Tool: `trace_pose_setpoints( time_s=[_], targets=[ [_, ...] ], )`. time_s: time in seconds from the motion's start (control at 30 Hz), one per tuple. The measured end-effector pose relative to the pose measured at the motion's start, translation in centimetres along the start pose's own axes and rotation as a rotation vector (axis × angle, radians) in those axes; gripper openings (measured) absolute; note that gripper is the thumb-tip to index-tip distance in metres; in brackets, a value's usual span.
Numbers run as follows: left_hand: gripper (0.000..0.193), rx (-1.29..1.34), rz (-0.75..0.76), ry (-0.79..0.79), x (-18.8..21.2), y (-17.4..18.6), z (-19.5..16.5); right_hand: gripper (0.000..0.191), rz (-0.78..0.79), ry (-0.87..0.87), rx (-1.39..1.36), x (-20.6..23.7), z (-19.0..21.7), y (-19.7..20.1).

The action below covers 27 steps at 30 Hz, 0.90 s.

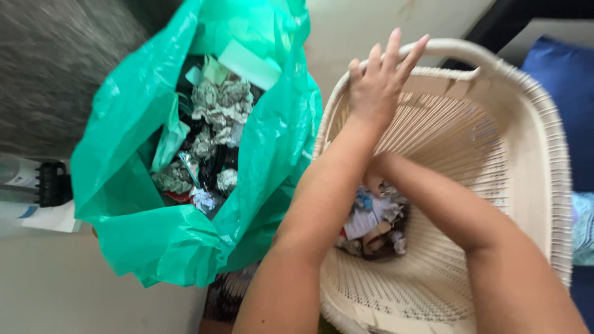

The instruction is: The person holds a plastic waste basket filled with crumpled paper and small trash and transfers the trash piece by piece by hand into a green plastic trash bag, occasionally pulling items out of the basket and tossing them in.

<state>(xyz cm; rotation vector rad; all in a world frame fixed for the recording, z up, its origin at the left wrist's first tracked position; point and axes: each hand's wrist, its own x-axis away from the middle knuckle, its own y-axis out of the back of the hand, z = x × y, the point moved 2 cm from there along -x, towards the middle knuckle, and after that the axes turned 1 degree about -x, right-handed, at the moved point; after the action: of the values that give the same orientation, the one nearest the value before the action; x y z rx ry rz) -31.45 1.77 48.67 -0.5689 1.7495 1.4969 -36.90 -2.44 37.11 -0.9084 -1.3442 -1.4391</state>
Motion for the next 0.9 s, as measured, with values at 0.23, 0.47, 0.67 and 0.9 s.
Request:
trace_pose_setpoints(
  time_s=[0.23,0.47,0.67,0.9],
  targets=[
    [0.075,0.092,0.154,-0.096,-1.4,0.9,1.9,0.067,-0.307,-0.171,0.034,17.4,-5.0,7.0],
    [0.064,0.005,0.237,-0.060,-0.7,0.6,0.8,0.056,-0.902,0.484,-0.040,30.1,-4.4,10.0],
    [0.044,0.325,0.371,0.021,-1.8,0.4,0.8,0.059,-1.403,1.447,-0.451,27.4,4.8,8.4],
    [0.091,0.084,0.351,-0.107,-0.6,4.2,1.7,0.104,-1.377,1.159,0.206,22.2,14.5,6.5]
  ],
)
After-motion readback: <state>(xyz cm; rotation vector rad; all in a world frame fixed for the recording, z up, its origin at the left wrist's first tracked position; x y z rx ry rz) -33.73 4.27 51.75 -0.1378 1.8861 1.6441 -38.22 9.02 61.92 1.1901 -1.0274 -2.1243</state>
